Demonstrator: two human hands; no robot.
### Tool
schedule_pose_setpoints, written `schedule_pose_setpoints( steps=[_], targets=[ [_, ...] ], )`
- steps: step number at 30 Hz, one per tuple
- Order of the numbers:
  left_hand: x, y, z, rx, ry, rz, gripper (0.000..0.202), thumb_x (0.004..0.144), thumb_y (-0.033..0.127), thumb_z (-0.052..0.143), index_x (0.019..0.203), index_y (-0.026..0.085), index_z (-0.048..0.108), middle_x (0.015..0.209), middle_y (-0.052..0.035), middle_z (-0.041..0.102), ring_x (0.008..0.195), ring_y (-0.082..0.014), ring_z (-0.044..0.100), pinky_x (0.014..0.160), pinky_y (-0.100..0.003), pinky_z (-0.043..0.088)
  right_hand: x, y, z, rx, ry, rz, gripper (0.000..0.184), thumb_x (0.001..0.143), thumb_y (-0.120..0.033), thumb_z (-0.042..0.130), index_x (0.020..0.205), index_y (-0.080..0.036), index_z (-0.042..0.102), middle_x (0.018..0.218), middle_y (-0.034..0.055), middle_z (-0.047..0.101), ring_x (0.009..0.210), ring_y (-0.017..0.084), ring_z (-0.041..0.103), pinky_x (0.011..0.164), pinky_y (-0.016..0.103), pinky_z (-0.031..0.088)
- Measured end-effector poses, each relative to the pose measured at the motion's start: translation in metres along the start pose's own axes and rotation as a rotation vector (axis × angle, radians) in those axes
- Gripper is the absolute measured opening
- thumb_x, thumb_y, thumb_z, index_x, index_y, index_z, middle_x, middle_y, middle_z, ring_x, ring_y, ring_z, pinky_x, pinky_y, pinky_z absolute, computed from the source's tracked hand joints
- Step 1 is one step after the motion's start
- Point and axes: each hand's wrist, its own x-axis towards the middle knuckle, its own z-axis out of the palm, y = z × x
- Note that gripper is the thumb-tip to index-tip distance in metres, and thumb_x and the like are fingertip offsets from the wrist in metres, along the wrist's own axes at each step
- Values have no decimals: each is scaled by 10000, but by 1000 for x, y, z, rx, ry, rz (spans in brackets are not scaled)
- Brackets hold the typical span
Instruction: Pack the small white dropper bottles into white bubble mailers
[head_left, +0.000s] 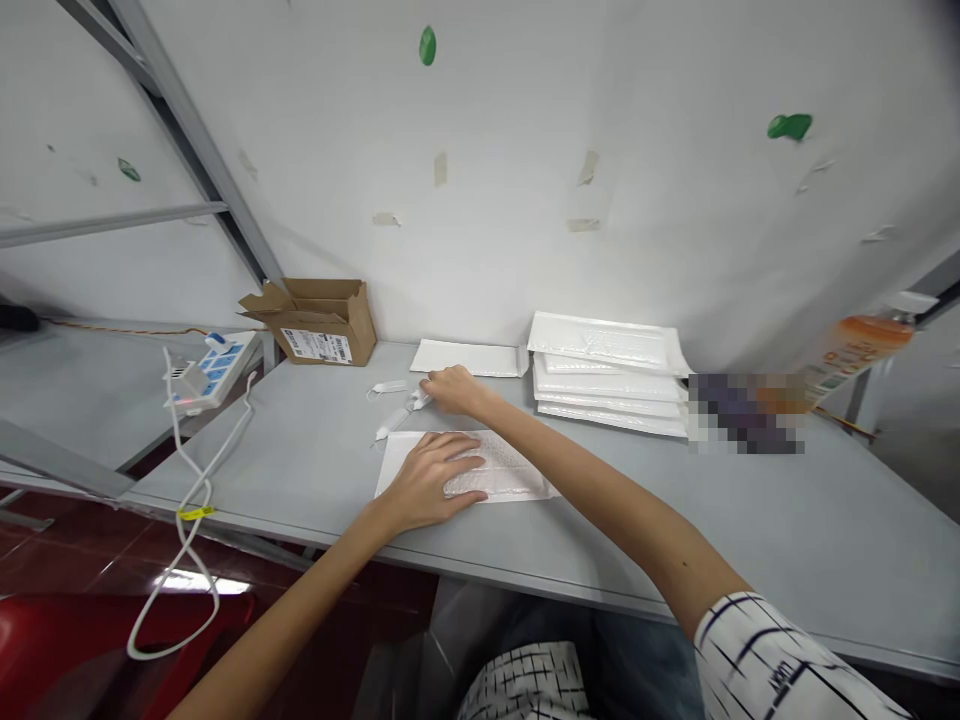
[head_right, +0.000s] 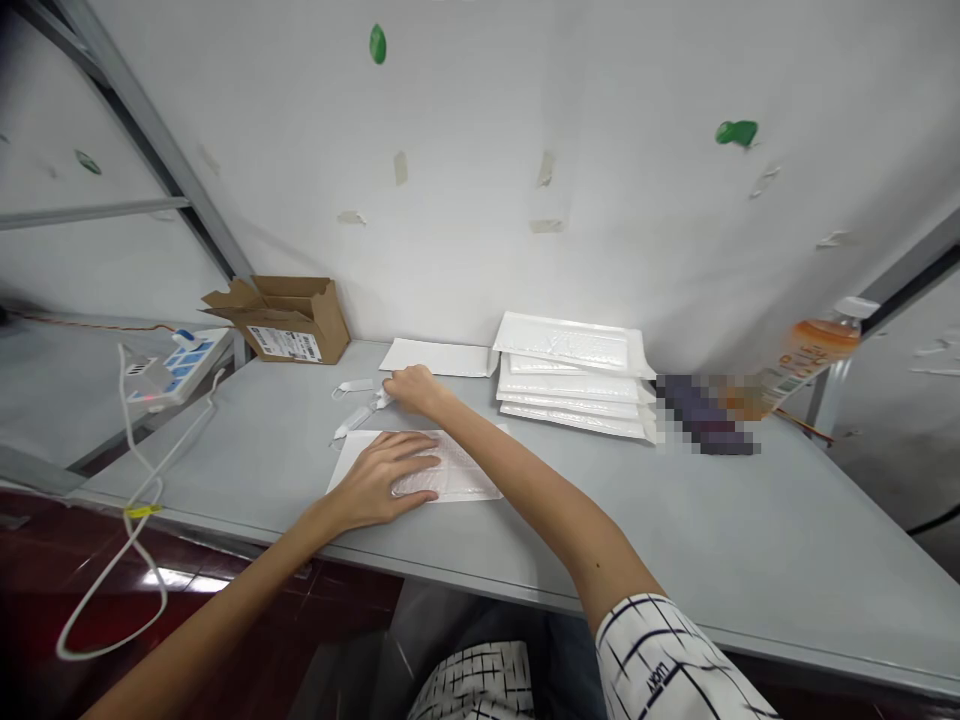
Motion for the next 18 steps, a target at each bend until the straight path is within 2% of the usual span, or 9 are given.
schedule_pose_setpoints(
  steps=[3,5,8,10,12,15,18],
  targets=[
    [4,0,-2,11,-57,-44,305,844,422,693,1088,242,720,1255,-63,664,1158,-279,592,927,-439,448,-20,13,-13,54,59,76,259,952,-163,444,1150,-107,601,1147,157,677,1029,264,649,745,314,456],
    [8,0,-1,9,-73,-67,277,849,436,689,1052,253,735,1232,-55,671,1135,-266,601,917,-425,445,-43,26,-22,184,136,145,270,977,-208,435,1176,-104,584,1108,148,691,1002,244,649,735,296,440],
    [17,3,5,4,-92,-54,278,873,457,659,1046,253,734,1225,-57,668,1130,-252,596,910,-404,438,-95,46,-30,458,262,232,281,967,-231,485,1205,-108,571,938,95,717,866,199,651,720,267,416],
    [26,9,12,2,-115,-31,290,884,464,642,1068,254,723,1237,-58,656,1144,-250,580,907,-394,432,-141,58,-28,521,300,277,243,953,-245,498,1140,-131,602,834,57,704,764,187,634,673,261,397],
    [39,17,19,9,-136,-21,322,877,489,640,1096,262,709,1224,-62,644,1133,-252,570,898,-390,426,-190,67,-21,495,316,326,202,941,-265,503,1048,-152,633,803,47,690,714,182,612,638,258,376],
    [62,32,33,58,-149,-44,494,834,586,639,1185,241,662,1143,-96,626,1054,-269,567,869,-412,421,-257,76,-4,311,352,485,245,930,-251,484,1118,-160,612,906,72,695,716,187,606,610,267,345],
    [88,46,50,106,-167,-47,588,810,650,619,1187,201,655,1046,-109,606,972,-269,561,827,-421,417,-301,81,14,92,272,605,304,922,-211,451,1184,-125,580,962,110,683,743,204,604,565,280,296]
  ],
)
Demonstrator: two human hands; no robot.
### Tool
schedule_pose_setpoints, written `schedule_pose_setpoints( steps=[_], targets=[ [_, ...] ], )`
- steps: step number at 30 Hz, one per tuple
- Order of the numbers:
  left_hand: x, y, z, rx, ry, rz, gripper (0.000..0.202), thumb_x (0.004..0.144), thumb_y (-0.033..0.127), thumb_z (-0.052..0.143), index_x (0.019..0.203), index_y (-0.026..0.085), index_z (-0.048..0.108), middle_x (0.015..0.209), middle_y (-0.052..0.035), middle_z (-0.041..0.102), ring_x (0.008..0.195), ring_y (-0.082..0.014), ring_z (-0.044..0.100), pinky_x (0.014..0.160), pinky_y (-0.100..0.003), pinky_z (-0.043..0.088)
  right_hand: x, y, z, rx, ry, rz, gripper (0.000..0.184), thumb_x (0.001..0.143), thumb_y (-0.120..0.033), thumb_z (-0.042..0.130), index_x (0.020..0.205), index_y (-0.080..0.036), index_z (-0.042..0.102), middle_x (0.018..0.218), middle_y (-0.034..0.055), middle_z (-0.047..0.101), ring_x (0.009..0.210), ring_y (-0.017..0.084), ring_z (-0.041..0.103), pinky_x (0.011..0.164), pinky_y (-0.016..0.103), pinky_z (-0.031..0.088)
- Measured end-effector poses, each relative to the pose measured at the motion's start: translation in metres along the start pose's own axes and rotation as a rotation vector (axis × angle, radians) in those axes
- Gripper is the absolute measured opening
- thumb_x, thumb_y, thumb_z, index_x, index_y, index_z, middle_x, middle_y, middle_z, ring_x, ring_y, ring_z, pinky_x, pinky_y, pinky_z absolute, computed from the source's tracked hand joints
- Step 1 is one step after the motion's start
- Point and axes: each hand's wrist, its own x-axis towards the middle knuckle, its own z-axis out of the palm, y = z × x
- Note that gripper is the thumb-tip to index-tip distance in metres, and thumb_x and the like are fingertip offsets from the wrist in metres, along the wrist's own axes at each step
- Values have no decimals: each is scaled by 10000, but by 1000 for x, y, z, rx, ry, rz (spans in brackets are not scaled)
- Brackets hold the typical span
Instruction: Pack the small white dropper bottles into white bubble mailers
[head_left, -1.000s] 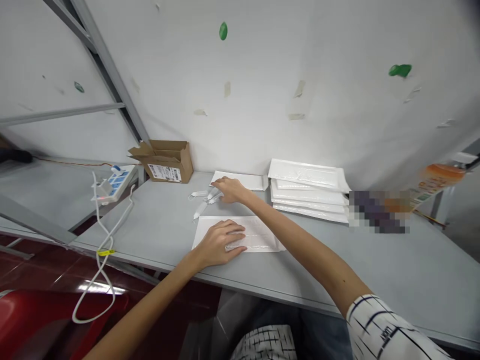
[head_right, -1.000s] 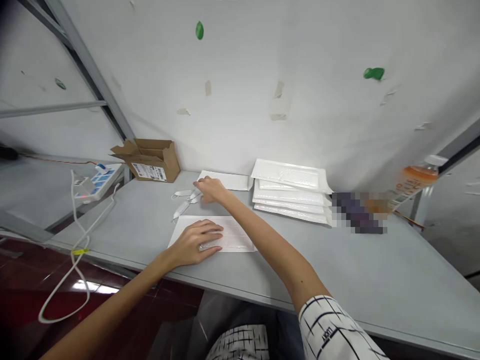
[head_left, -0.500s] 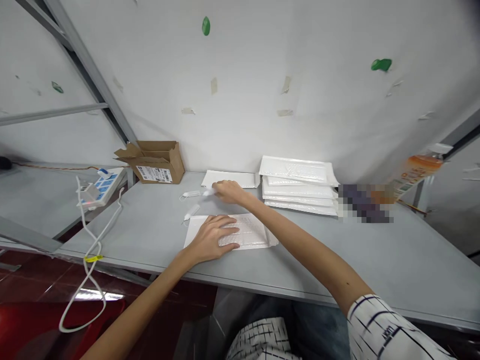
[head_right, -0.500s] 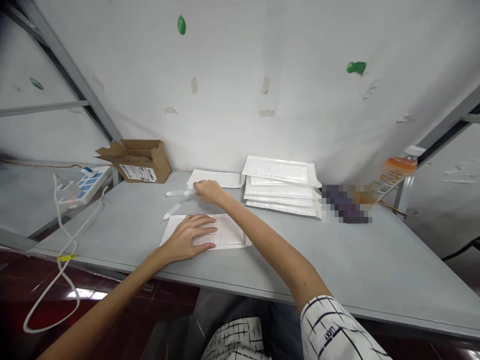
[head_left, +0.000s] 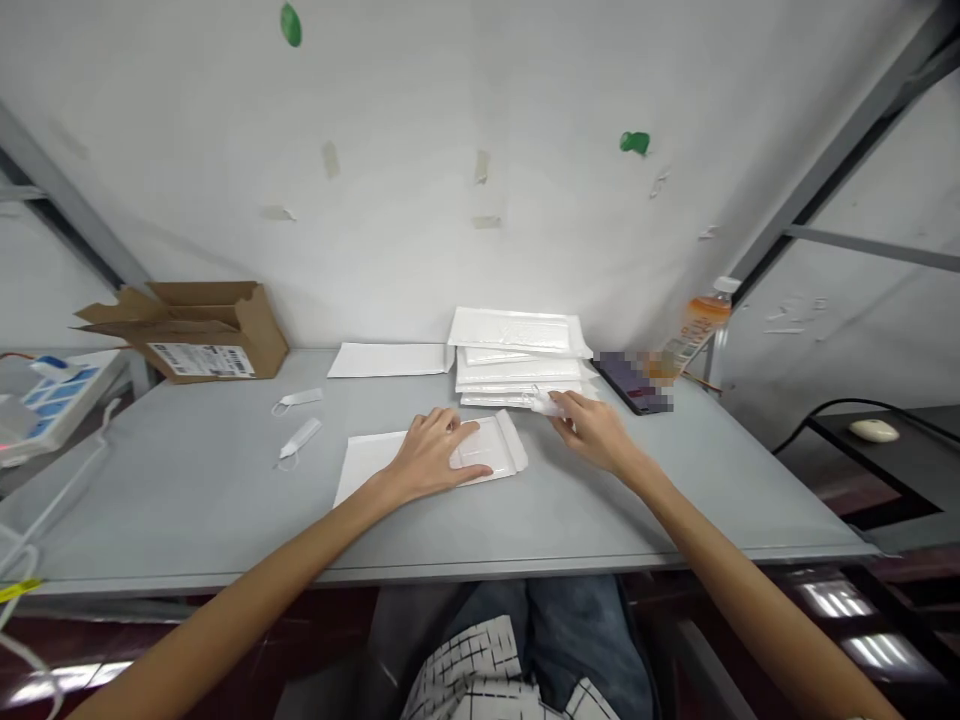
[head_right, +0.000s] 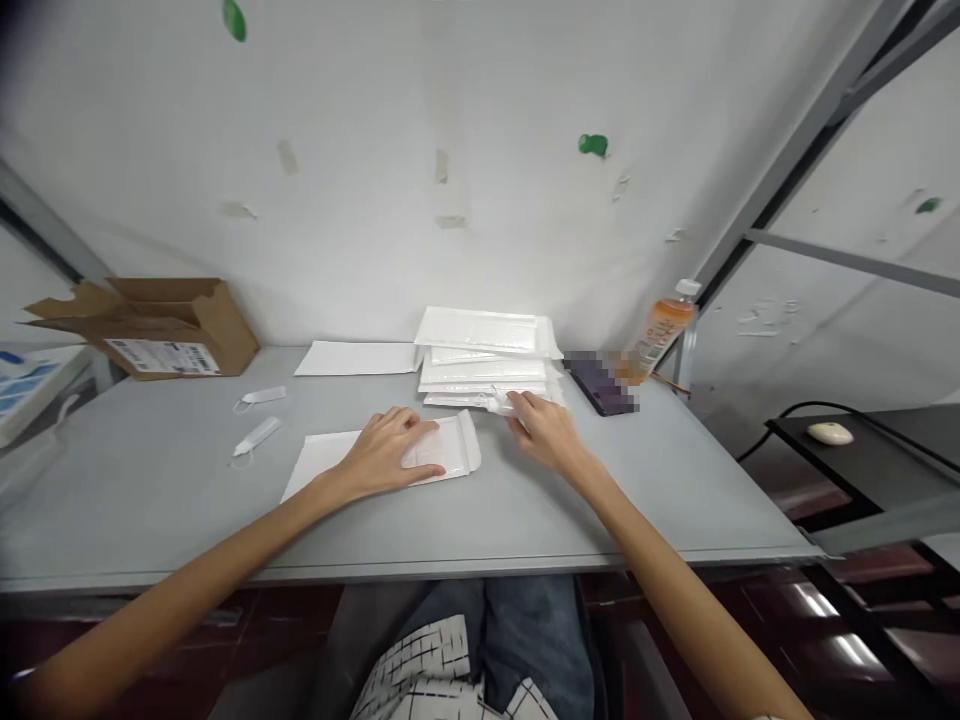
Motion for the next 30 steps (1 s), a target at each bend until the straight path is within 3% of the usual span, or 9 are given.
schedule_pose_setpoints(
  steps=[4,10,16,22,30],
  targets=[
    [30,13,14,-61,4,58,467,810,617,640,997,197,725,988,-86,609,944,-246,562,794,-382,406,-16,15,9,-190,-96,8,230,918,-177,451,1079,-122,604,971,132,661,864,230,592,541,290,262],
    [45,11,24,-162,46,91,243,896,394,614,826,202,745,802,-31,644,840,-194,579,750,-347,382,-20,13,11,-167,10,35,346,986,-367,406,1132,-120,600,1091,158,579,873,228,567,530,273,290],
    [40,11,31,-188,232,156,271,919,289,576,709,198,721,708,-15,646,723,-159,571,714,-334,380,-19,11,4,263,46,137,427,990,-402,380,1275,-149,573,925,68,565,715,175,542,664,299,418],
    [38,13,31,-206,301,179,245,932,267,572,761,206,737,742,-16,661,703,-148,578,723,-332,393,-15,9,6,603,90,207,517,941,-422,463,1397,-179,476,711,-25,491,626,147,466,629,287,402],
    [35,12,27,-186,299,220,263,930,248,565,722,193,718,701,-13,638,689,-144,565,712,-322,399,5,-1,-1,962,194,345,311,894,-469,527,1084,-227,491,734,-25,649,527,121,515,592,282,418]
  ],
)
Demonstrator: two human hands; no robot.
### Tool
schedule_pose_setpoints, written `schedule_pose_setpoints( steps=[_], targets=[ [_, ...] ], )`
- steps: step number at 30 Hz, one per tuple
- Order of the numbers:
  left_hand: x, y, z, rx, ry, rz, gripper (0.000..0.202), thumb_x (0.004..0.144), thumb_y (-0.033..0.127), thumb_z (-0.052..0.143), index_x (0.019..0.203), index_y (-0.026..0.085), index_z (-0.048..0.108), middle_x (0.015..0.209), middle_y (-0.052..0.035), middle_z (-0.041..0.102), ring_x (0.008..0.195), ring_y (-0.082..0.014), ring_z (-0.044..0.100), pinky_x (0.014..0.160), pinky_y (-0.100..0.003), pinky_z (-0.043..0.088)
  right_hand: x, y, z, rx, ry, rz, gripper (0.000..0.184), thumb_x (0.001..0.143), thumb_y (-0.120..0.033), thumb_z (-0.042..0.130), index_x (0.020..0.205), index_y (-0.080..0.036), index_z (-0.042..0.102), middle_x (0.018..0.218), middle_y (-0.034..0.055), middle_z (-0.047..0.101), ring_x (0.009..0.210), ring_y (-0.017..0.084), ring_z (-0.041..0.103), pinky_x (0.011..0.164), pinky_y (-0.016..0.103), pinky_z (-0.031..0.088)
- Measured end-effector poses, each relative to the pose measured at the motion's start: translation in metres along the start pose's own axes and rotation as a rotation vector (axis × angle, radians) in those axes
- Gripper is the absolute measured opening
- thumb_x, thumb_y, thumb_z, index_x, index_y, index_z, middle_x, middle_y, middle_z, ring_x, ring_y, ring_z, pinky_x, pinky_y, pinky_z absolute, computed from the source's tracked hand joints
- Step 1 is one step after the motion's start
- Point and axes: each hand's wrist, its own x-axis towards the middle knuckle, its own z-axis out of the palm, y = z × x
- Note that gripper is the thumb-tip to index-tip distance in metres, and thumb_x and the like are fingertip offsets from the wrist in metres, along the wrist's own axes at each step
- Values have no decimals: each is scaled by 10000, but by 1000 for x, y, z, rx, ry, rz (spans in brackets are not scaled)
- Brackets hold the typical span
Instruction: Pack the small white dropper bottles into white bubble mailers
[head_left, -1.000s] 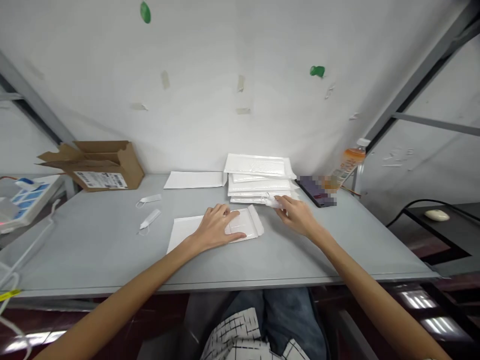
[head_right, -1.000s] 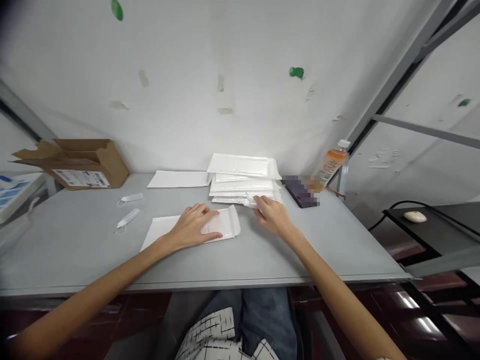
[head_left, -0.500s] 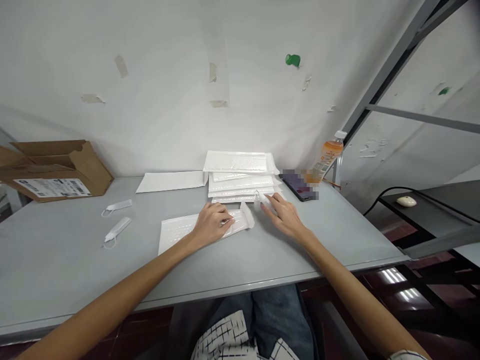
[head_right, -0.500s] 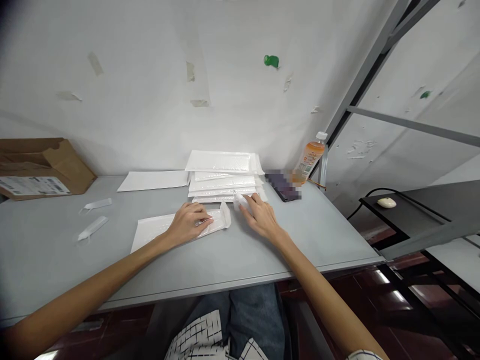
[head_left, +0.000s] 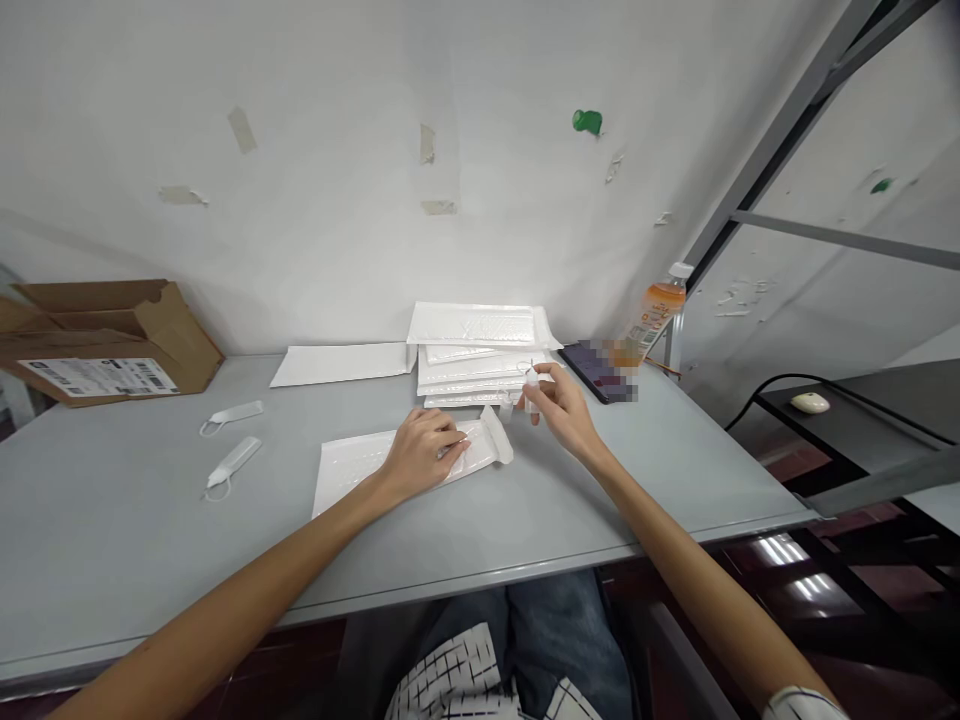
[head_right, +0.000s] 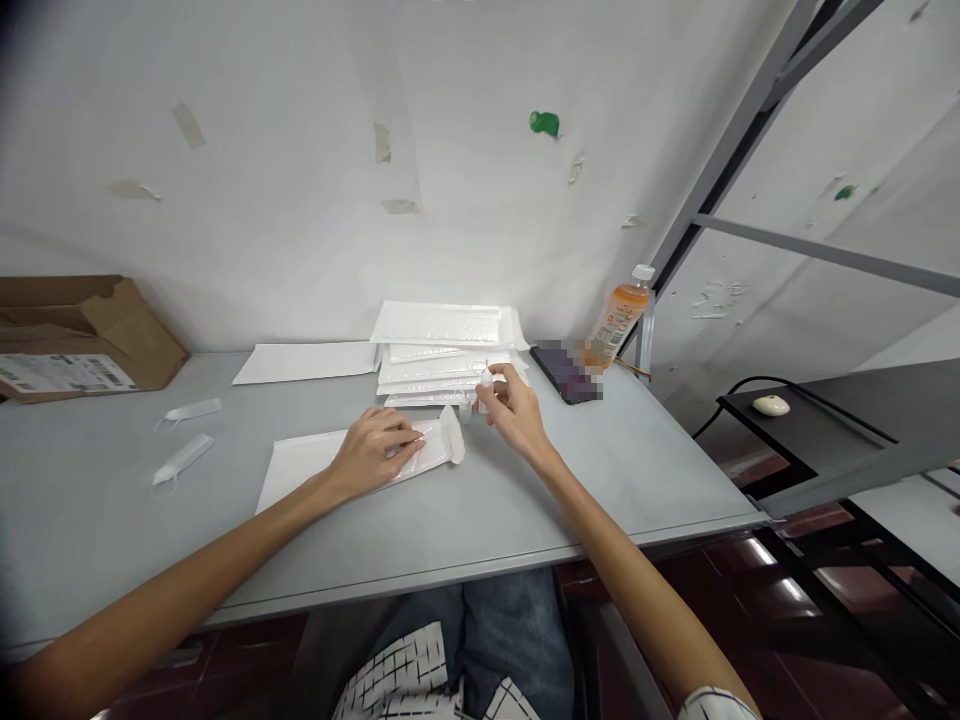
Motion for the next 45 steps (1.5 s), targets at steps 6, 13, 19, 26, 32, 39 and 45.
schedule_pose_setpoints(
  steps=[6,13,19,26,32,39,45],
  targets=[
    [-2,-1,-8,-21,-7,1,278,937,252,555,714,196,710,689,-10,634,686,-137,569,716,-315,411,9,-1,14,56,61,-1,367,836,-539,600,985,-218,505,707,-25,584,547,117,497,545,258,403],
    [-3,0,-8,-20,29,21,263,936,225,542,737,200,712,688,-13,625,668,-134,554,689,-306,412,4,0,8,46,221,-82,292,802,-456,663,928,-209,573,701,-33,445,594,107,431,536,244,386],
    [-2,3,-7,-40,127,14,257,940,235,539,761,205,722,684,-11,646,625,-123,547,660,-302,417,5,-9,0,138,414,-141,278,827,-467,630,922,-217,551,723,-22,487,539,105,479,461,245,359],
    [-2,4,-8,-52,163,-40,268,934,224,531,745,203,720,668,-7,657,622,-122,573,664,-306,434,-4,-15,10,174,30,1,351,741,-454,718,942,-208,568,716,-7,627,470,121,561,446,256,386],
    [-2,5,-8,-33,197,-27,254,930,219,536,747,201,711,673,-9,665,617,-123,578,658,-303,431,-7,-14,19,66,-260,106,259,720,-393,733,847,-188,636,719,6,664,464,120,571,479,256,404],
    [-2,8,-10,-25,222,9,213,923,210,556,774,197,707,691,-13,659,634,-126,571,654,-296,428,-8,2,26,-110,-411,20,137,728,-243,659,783,-161,755,614,-17,587,537,85,459,502,212,362],
    [-1,11,-11,-13,211,47,202,924,188,550,792,193,703,685,-11,648,626,-124,552,628,-288,406,-8,-5,22,-33,-456,71,260,677,-207,681,917,-149,762,769,21,656,591,94,527,491,201,421]
  ],
)
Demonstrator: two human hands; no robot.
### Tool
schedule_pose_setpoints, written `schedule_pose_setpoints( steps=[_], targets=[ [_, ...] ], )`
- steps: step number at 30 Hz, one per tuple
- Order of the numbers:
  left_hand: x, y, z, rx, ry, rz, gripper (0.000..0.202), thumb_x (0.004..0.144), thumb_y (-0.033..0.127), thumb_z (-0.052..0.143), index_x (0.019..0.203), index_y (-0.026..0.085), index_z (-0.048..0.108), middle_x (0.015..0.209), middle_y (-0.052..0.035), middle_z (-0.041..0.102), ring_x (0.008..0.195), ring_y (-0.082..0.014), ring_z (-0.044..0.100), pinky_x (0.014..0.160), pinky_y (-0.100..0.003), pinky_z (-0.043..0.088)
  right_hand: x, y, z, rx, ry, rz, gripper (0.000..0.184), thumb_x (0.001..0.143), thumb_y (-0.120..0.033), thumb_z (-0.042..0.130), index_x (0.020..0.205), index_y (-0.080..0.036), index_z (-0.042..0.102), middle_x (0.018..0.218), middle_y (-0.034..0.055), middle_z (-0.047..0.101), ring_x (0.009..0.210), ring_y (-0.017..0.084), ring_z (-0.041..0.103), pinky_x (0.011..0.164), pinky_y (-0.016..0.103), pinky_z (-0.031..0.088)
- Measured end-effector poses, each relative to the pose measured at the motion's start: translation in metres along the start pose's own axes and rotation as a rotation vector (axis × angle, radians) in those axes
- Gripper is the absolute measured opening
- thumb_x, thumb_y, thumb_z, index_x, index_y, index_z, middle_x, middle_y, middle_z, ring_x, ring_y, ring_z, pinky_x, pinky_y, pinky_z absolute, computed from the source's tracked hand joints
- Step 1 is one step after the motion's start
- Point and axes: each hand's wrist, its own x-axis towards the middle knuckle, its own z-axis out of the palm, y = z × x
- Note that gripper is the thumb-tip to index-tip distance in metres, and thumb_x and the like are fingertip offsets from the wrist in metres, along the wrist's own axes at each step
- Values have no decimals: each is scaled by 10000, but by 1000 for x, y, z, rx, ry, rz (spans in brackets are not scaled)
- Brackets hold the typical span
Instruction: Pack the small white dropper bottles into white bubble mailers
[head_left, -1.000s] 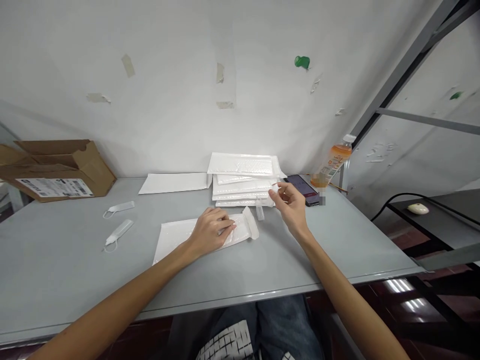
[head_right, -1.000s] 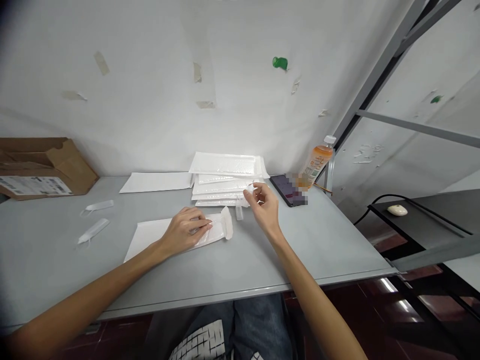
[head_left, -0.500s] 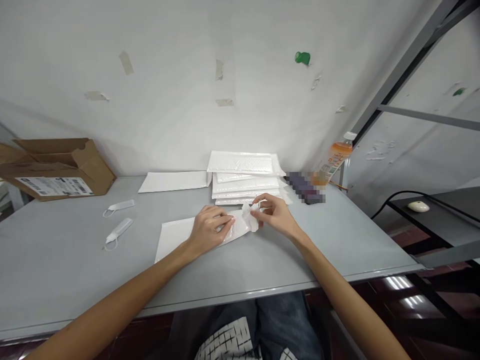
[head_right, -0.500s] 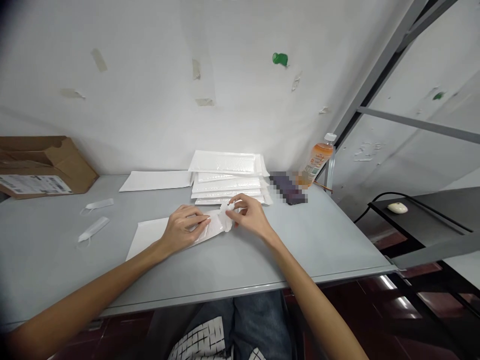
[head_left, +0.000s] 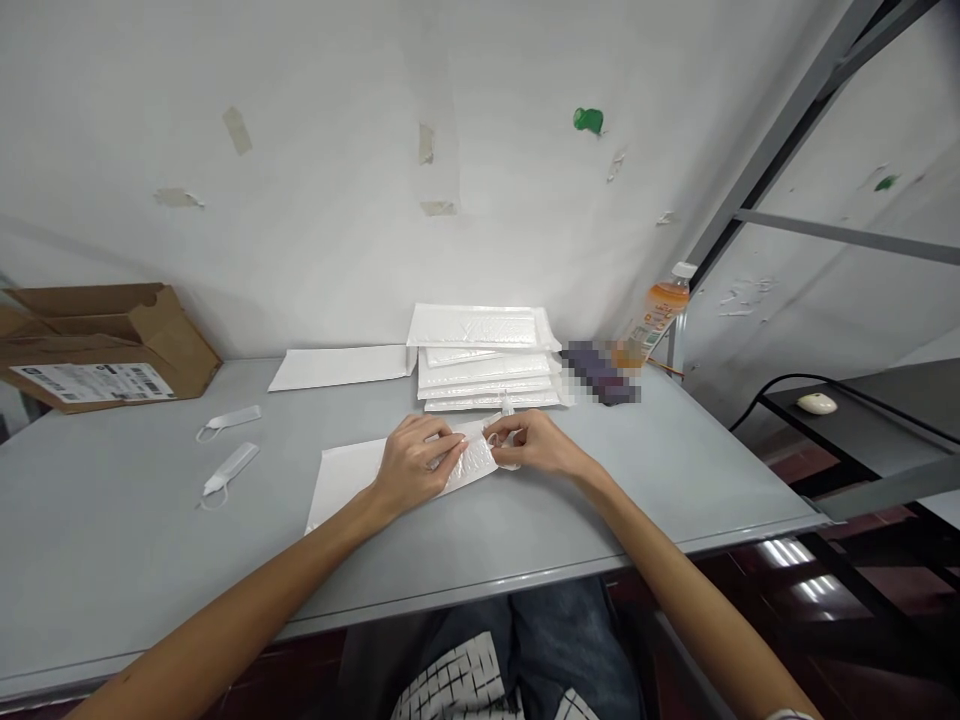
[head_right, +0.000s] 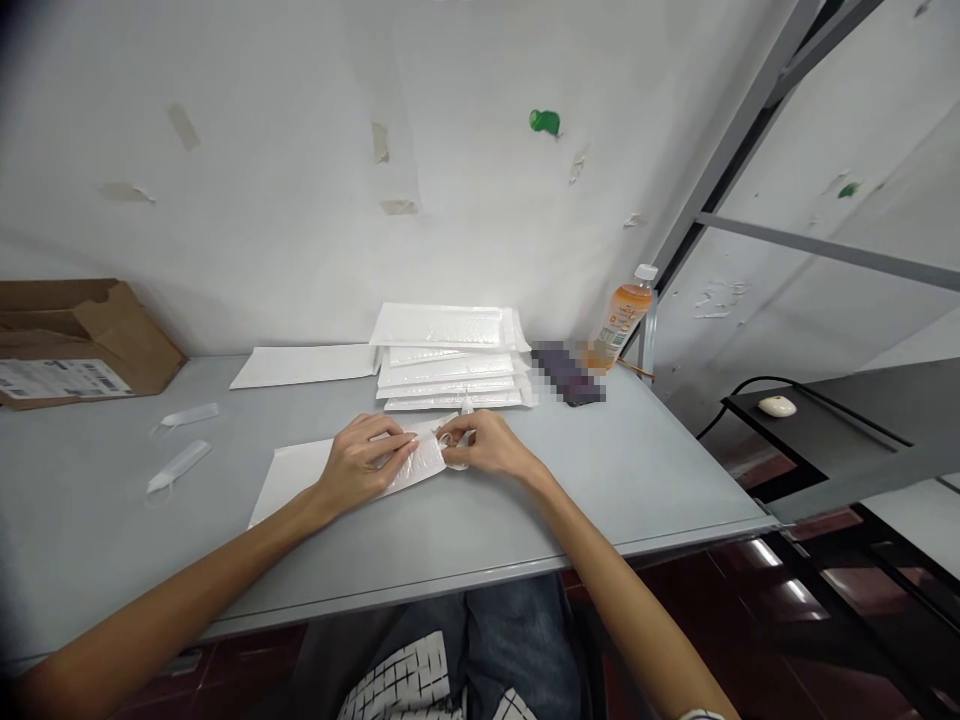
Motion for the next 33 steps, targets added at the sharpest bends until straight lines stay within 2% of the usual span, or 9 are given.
schedule_pose_setpoints(
  steps=[4,10,13,16,19,22,25,29,33],
  targets=[
    [0,0,0,2,7,5,196,921,184,559,785,192,700,693,-12,647,632,-124,549,633,-288,407,-4,-3,-6,143,-66,43,291,728,-315,687,940,-128,754,792,47,678,511,90,511,405,217,440],
    [1,2,-1,-22,14,35,176,917,164,565,800,181,696,686,-9,632,626,-117,549,629,-279,409,-3,0,6,147,-124,-7,289,775,-257,594,964,-131,772,725,27,691,424,60,472,353,189,423],
    [0,1,-1,-28,13,53,166,911,151,574,800,176,695,682,-7,623,624,-116,544,623,-276,403,-5,-2,3,142,-148,-8,314,769,-277,614,1011,-147,766,883,59,735,444,66,507,363,204,441],
    [0,-3,-2,-31,5,47,161,907,146,583,794,175,694,689,-7,623,628,-116,542,614,-272,398,-7,-6,-9,92,-21,-6,295,756,-347,677,966,-161,764,1039,86,732,447,72,537,405,240,453],
    [-1,-5,-2,-29,9,34,163,902,142,590,778,172,693,691,-6,618,622,-112,530,613,-270,401,-6,-4,-18,-42,246,-2,276,795,-427,649,821,-169,745,891,64,741,447,86,524,456,259,415],
    [-1,-6,-1,-27,7,32,168,905,146,584,780,173,693,691,-5,614,618,-109,518,614,-269,406,1,4,-14,-344,534,45,307,781,-476,657,689,-185,690,732,46,709,586,149,575,534,268,377],
    [-1,-6,0,-36,9,41,167,907,148,581,784,175,691,687,-2,610,612,-107,514,610,-269,404,11,13,-7,-534,534,108,286,759,-465,669,668,-194,658,689,29,688,674,174,589,586,272,352],
    [-1,-6,0,-41,9,39,170,905,139,578,779,174,686,689,-5,614,614,-111,520,603,-268,399,17,20,-13,-383,473,113,201,740,-380,649,686,-187,633,677,11,663,641,153,574,594,268,368],
    [-1,-5,0,-41,25,38,184,910,142,572,770,179,685,686,-4,615,613,-110,523,610,-267,405,10,14,-28,58,467,85,229,746,-379,629,857,-178,615,671,2,655,461,109,496,508,265,358]
  ],
)
